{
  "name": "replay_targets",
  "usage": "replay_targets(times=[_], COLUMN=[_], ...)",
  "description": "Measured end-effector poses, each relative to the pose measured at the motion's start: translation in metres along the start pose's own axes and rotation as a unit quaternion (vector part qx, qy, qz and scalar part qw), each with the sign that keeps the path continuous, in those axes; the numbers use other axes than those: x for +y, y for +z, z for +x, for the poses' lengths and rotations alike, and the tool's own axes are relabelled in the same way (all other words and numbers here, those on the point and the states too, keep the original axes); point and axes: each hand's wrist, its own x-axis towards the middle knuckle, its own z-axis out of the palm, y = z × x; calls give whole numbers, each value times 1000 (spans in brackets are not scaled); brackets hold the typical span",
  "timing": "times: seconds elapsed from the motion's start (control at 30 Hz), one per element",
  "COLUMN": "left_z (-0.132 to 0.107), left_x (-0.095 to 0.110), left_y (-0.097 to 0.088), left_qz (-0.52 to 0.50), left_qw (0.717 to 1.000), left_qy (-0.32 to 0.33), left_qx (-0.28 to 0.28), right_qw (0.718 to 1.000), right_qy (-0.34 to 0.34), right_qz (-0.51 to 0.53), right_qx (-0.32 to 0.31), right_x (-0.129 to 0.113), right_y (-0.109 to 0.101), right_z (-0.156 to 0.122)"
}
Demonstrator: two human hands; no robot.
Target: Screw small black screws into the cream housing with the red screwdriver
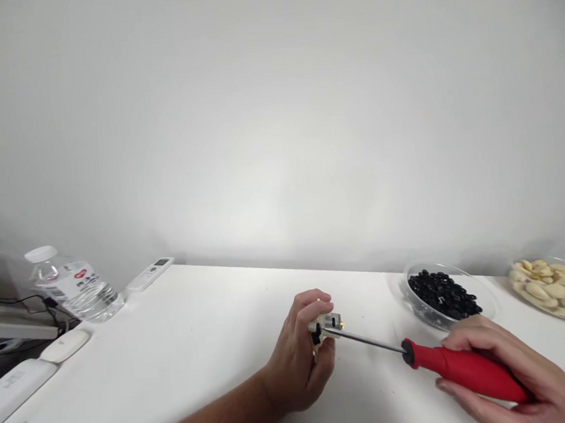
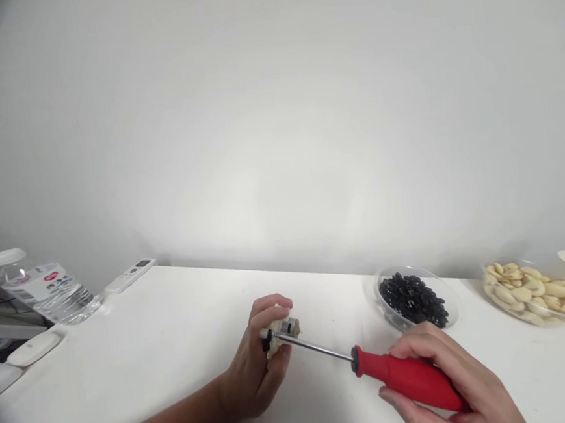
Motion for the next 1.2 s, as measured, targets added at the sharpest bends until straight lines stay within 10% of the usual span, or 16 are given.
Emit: replay_targets(times=[0.4,0.77,1.2], left_z=[0,3,5], left_x=[1,1,-1], left_y=[-3,0,0], left_qz=[0,-6,-47], left_qw=[1000,1000,998], left_qy=[0,2,-32], left_qx=[-15,-11,-15], right_qw=[971,998,1000], right_qy=[207,14,-22], right_qz=[94,3,-15], right_qx=[-79,-60,-1], right_x=[4,13,-5], right_y=[26,-1,0], right_z=[-12,-3,-2])
